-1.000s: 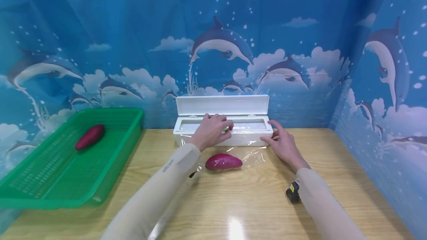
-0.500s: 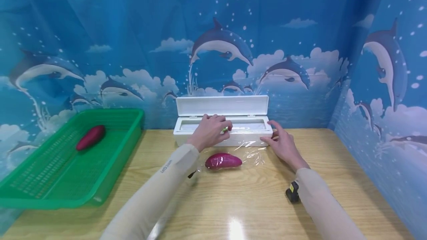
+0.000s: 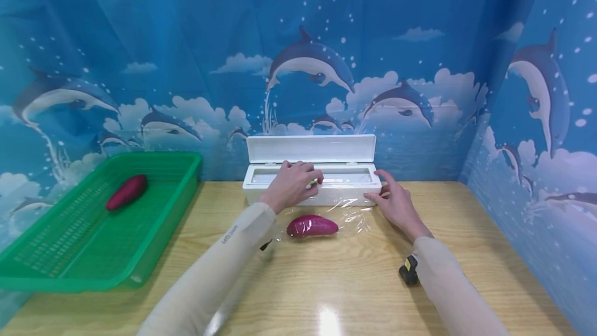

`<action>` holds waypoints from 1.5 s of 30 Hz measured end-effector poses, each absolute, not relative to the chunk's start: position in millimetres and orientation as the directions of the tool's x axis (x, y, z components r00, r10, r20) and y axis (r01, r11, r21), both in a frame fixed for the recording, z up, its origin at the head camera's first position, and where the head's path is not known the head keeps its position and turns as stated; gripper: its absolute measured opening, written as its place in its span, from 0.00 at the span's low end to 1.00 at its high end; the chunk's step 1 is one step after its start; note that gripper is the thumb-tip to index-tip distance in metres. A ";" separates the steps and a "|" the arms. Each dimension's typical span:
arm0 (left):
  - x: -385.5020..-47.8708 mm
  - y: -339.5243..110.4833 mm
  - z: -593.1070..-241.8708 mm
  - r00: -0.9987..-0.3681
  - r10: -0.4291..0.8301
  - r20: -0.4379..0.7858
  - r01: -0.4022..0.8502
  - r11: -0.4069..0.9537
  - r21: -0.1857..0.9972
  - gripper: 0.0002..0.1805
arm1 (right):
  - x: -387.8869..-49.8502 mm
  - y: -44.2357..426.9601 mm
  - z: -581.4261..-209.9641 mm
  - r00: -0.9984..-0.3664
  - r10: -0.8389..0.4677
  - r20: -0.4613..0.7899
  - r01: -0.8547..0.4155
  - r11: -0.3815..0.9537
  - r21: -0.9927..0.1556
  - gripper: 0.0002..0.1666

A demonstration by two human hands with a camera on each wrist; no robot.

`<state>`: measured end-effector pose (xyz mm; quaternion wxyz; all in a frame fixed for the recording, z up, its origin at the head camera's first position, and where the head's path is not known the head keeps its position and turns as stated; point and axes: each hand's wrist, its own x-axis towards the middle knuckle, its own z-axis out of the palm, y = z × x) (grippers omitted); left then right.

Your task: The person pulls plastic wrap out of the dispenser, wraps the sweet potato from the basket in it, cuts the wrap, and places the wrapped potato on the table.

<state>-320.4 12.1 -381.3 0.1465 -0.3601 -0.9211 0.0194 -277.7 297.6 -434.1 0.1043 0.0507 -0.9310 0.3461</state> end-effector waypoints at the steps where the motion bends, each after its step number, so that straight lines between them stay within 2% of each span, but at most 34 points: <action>1: -320.5 10.9 -381.4 -0.698 0.669 0.256 0.657 0.740 -0.144 0.11 | -277.6 297.2 -433.9 -0.973 -0.022 0.228 -0.165 0.755 -0.634 0.41; 18: -319.2 -8.7 -382.6 -0.709 0.662 0.244 0.647 0.748 -0.148 0.10 | -276.1 297.5 -438.6 -0.975 -0.020 0.223 -0.160 0.760 -0.630 0.42; 40: -320.1 -67.1 -380.0 -0.724 0.642 0.252 0.626 0.765 -0.149 0.08 | -276.5 299.6 -436.4 -0.972 -0.015 0.236 -0.163 0.765 -0.624 0.42; 45: -319.4 -75.1 -378.3 -0.711 0.655 0.258 0.637 0.754 -0.160 0.08 | -277.0 299.1 -436.9 -0.970 -0.028 0.241 -0.178 0.759 -0.627 0.41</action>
